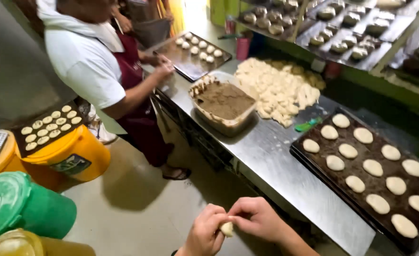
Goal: Filling dough with paste and shaping them into buns on baking trays
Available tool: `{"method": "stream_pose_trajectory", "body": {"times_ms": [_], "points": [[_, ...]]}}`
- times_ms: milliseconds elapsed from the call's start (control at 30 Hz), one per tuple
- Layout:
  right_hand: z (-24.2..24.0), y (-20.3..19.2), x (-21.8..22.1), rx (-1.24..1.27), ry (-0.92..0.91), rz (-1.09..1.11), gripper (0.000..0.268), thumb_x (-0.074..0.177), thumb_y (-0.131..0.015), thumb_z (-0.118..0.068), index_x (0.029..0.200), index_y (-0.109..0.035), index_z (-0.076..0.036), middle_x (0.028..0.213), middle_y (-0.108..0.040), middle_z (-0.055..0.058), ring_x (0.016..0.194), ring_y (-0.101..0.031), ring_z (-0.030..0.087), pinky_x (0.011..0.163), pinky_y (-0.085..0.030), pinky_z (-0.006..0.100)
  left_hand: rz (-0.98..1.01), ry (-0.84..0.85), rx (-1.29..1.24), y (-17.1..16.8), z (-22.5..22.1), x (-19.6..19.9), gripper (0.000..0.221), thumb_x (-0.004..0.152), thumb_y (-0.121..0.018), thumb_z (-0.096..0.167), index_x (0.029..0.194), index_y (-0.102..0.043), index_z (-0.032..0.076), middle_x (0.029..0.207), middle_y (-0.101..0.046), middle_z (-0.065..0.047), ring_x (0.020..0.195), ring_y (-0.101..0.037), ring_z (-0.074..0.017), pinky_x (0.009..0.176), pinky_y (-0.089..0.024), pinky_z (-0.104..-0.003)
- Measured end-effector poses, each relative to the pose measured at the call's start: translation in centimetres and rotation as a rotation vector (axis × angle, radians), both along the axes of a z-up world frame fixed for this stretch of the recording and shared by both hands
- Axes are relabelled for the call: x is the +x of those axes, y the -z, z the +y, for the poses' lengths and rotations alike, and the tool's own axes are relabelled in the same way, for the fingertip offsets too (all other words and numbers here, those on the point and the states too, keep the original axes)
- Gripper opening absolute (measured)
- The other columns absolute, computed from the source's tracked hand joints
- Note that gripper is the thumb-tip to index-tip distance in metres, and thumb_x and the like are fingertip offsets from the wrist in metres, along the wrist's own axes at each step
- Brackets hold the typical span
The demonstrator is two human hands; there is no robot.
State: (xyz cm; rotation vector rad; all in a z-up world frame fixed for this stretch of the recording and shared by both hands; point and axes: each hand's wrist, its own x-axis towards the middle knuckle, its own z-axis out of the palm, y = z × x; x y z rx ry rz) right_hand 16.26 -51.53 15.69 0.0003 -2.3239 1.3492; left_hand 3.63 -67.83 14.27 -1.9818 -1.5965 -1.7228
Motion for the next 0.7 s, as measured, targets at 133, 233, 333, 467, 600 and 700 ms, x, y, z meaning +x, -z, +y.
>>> {"method": "stream_pose_trajectory", "body": {"times_ms": [133,233,333,467,600,700], "points": [[-2.0,-0.2,-1.0,-0.040,0.025,-0.060,0.008,0.083,-0.067,-0.008,0.081,-0.074,-0.011,0.077,-0.072,0.001,0.065,-0.065,0.012,0.060,-0.051,0.027,-0.062,0.030,-0.029,0.0,-1.5,-1.5,0.013,0.094,-0.058,0.001,0.105,-0.064,-0.001,0.092,-0.063,-0.016,0.077,-0.057,-0.0298,0.072,-0.051,-0.040],[-3.8,-2.2,-3.1,-0.002,0.036,-0.052,0.006,0.084,-0.065,-0.009,0.080,-0.071,-0.009,0.080,-0.070,0.003,0.067,-0.064,0.015,0.061,-0.051,0.028,-0.038,-0.004,-0.039,0.5,-2.4,-4.5,0.014,0.090,-0.062,0.001,0.103,-0.068,0.000,0.090,-0.063,-0.013,0.075,-0.058,-0.0281,0.069,-0.051,-0.038],[-5.2,-2.7,-5.7,0.101,-0.006,-0.111,0.014,0.091,-0.069,-0.021,0.082,-0.069,-0.010,0.084,-0.068,0.004,0.070,-0.065,0.016,0.062,-0.052,0.028,0.041,0.069,-0.111,0.7,-3.9,-8.4,0.008,0.094,-0.063,0.010,0.092,-0.065,0.002,0.090,-0.057,-0.013,0.078,-0.054,-0.0303,0.071,-0.046,-0.041],[-7.9,-2.1,-8.5,0.043,-0.050,-0.290,0.005,0.085,-0.072,-0.013,0.080,-0.071,-0.011,0.080,-0.066,0.001,0.066,-0.060,0.012,0.057,-0.048,0.026,0.107,0.306,-0.150,0.6,-6.5,-12.7,0.015,0.097,-0.058,0.010,0.085,-0.058,0.001,0.093,-0.056,-0.014,0.079,-0.051,-0.0324,0.072,-0.042,-0.044],[-10.6,-0.7,-11.3,-0.016,0.007,-0.285,0.011,0.082,-0.062,-0.005,0.082,-0.071,-0.009,0.081,-0.069,0.001,0.068,-0.062,0.012,0.060,-0.050,0.027,0.086,0.376,-0.162,1.9,-7.8,-16.2,0.009,0.092,-0.063,0.010,0.089,-0.058,0.002,0.097,-0.057,-0.014,0.084,-0.055,-0.0325,0.075,-0.046,-0.043],[-12.2,-0.2,-12.4,-0.019,0.143,-0.312,0.009,0.086,-0.065,-0.011,0.080,-0.071,-0.009,0.078,-0.070,0.000,0.067,-0.063,0.012,0.060,-0.050,0.027,0.094,0.465,-0.182,2.3,-8.4,-17.7,0.018,0.092,-0.061,0.011,0.083,-0.048,0.004,0.086,-0.058,-0.014,0.075,-0.053,-0.0332,0.066,-0.042,-0.044]]}}
